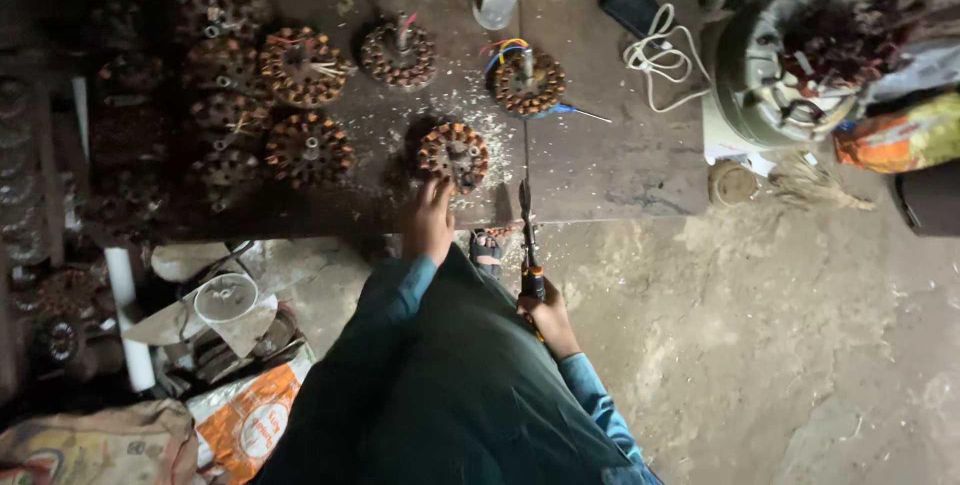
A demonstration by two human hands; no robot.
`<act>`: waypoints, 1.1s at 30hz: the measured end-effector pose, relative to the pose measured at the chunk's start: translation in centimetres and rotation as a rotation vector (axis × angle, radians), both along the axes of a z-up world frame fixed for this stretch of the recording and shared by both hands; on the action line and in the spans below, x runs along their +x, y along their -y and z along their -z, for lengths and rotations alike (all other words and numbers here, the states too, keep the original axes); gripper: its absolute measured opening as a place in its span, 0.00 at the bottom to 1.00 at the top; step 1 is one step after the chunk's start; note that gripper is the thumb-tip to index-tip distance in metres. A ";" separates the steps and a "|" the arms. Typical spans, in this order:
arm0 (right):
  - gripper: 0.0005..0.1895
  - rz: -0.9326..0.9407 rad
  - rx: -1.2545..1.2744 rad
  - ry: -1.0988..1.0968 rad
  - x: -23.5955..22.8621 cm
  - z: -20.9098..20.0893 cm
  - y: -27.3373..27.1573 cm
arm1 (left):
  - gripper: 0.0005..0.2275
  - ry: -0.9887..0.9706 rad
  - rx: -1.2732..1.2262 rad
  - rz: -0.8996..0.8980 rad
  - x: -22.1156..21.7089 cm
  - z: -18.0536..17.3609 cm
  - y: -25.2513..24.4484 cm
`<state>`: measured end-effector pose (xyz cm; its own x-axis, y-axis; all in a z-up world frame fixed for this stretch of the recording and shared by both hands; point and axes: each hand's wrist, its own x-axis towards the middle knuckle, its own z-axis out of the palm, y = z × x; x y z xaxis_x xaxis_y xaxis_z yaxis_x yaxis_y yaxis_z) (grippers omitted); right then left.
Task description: The person uses pliers to trim small protrusions from circular motor stator components on a workbench. The person repeatedly picks up a component, trims it, and places it back down, working through several units.
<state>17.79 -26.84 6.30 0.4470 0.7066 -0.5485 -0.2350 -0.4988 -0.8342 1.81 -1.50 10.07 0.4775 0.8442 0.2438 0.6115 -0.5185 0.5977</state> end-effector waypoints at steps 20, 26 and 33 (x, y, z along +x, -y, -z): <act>0.24 -0.472 -0.056 0.173 1.7 -1.0 -3.4 | 0.04 0.098 -0.078 -0.013 0.6 3.1 -0.7; 0.12 -0.507 0.143 -0.248 4.7 -3.5 -2.6 | 0.07 0.158 -0.006 0.054 0.0 3.4 -0.3; 0.10 -0.819 0.269 0.116 3.3 -2.4 -4.8 | 0.07 0.161 0.003 0.042 0.0 5.0 -0.6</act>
<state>21.10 -22.00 8.72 -0.2156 0.9294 -0.2995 0.2055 -0.2567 -0.9444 1.82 -0.89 5.03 0.4666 0.8236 0.3225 0.4861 -0.5434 0.6844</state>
